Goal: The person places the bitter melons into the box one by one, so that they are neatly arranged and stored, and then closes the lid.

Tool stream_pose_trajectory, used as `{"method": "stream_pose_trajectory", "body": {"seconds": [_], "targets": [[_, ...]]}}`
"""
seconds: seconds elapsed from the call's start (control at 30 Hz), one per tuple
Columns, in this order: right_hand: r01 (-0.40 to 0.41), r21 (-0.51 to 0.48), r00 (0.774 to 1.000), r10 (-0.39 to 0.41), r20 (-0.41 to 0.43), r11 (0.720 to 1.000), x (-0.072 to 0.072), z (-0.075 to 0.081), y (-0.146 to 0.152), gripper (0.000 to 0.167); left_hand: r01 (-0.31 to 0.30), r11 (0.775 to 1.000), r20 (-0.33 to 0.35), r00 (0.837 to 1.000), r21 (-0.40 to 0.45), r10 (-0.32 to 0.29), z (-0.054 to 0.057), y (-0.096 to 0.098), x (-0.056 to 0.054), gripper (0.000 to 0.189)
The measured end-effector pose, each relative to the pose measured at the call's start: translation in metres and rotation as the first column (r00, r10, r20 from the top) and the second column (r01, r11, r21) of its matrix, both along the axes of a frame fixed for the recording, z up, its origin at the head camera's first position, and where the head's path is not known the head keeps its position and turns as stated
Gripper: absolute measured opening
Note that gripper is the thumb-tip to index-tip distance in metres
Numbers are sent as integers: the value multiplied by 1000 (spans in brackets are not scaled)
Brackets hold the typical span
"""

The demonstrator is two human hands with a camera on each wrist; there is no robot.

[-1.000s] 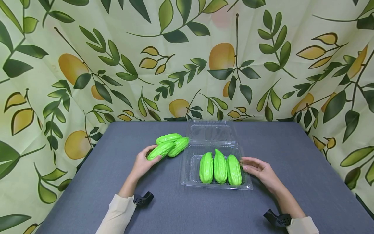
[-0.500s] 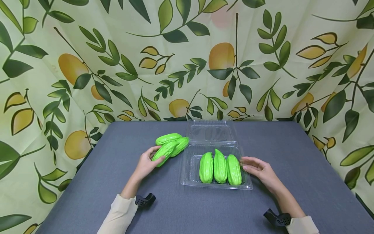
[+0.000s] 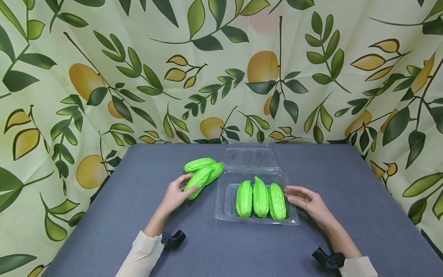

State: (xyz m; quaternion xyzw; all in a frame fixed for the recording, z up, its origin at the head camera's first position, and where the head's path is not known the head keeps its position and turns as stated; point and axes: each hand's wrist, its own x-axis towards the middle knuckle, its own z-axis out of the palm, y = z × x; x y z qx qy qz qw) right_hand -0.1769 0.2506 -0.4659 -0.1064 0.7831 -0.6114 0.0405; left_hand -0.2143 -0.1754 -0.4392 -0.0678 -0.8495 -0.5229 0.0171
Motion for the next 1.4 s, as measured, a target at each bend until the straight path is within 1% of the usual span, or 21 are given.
{"method": "stream_pose_trajectory", "body": {"seconds": [0.17,0.4,0.63,0.8,0.93,1.23,1.4], "targets": [[2,1,1000,-2,4,1000,1,0,0,49,3,1000,-24,1000,-30,-3,1,4,2,47],[6,9,1000,-6,7,1000,1,0,0,50,4,1000,-6,1000,-22,-5,2,10,4,46],[4,6,1000,-4,7,1000,1,-1,1,50,23,999,16,1000,35,-24,3,17,6,45],[-2,6,1000,2,11,1000,2,-1,-1,51,40,997,24,999,70,-42,5,20,10,47],[1,3,1000,-1,2,1000,1,0,-2,50,48,994,31,998,96,-51,6,23,11,48],[4,6,1000,-4,2,1000,1,0,-1,50,47,995,37,998,92,-51,15,27,13,50],[9,10,1000,-9,3,1000,1,1,-1,50,34,994,36,999,103,-37,19,31,16,51]]}}
